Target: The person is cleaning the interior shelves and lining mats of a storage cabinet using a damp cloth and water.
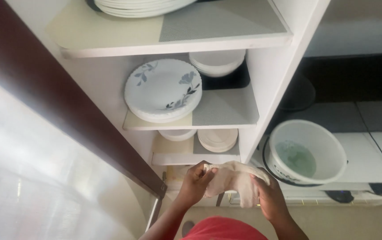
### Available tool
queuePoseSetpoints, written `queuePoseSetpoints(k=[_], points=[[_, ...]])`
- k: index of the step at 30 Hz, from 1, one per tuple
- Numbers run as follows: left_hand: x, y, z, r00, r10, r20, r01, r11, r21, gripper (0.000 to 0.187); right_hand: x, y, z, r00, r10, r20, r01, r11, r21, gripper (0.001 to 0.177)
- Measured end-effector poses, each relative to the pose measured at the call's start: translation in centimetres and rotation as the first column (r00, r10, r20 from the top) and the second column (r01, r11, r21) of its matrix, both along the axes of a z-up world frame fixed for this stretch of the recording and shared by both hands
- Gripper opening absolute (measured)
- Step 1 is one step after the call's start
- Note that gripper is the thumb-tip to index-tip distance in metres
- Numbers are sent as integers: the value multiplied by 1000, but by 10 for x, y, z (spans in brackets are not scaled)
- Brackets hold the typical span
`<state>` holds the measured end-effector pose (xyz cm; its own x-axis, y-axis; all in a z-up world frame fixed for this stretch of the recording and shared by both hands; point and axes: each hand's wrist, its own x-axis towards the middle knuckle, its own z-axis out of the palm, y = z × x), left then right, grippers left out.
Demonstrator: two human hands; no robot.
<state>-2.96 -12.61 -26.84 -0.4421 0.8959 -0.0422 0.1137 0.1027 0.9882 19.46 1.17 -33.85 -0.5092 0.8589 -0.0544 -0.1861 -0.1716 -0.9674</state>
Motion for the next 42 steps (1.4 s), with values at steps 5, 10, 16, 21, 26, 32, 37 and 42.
queuePoseSetpoints(k=[5, 10, 16, 21, 26, 32, 37, 42], points=[[15, 0, -3, 972, -215, 91, 217, 976, -6, 23, -12, -17, 29, 975, 100, 200, -76, 989, -125, 42], [9, 2, -9, 946, -276, 168, 246, 952, 180, 25, 8, 4, 0, 999, 41, 36, -38, 997, -70, 60], [15, 5, -9, 932, -285, 223, 243, 950, 197, 30, 3, -4, -3, 976, 209, -55, -215, 927, -308, 84], [44, 6, 12, 898, -373, 235, 358, 928, 107, 29, -11, -22, -7, 923, 321, -211, -380, 844, -380, 85], [56, 8, 17, 856, -275, -437, 396, 893, 213, 34, -16, -14, -11, 956, 137, -260, -252, 837, -485, 69], [50, 0, 28, 820, -74, -568, 318, 883, 345, 30, -29, -8, 38, 920, 162, -357, -247, 947, -205, 58], [41, -6, 39, 870, -43, -491, 220, 926, 308, 33, -38, 0, 73, 939, 88, -334, -99, 995, -16, 45], [34, -12, 46, 890, -13, -456, 203, 907, 370, 41, -57, 5, 117, 969, -36, -246, 164, 836, 523, 40]])
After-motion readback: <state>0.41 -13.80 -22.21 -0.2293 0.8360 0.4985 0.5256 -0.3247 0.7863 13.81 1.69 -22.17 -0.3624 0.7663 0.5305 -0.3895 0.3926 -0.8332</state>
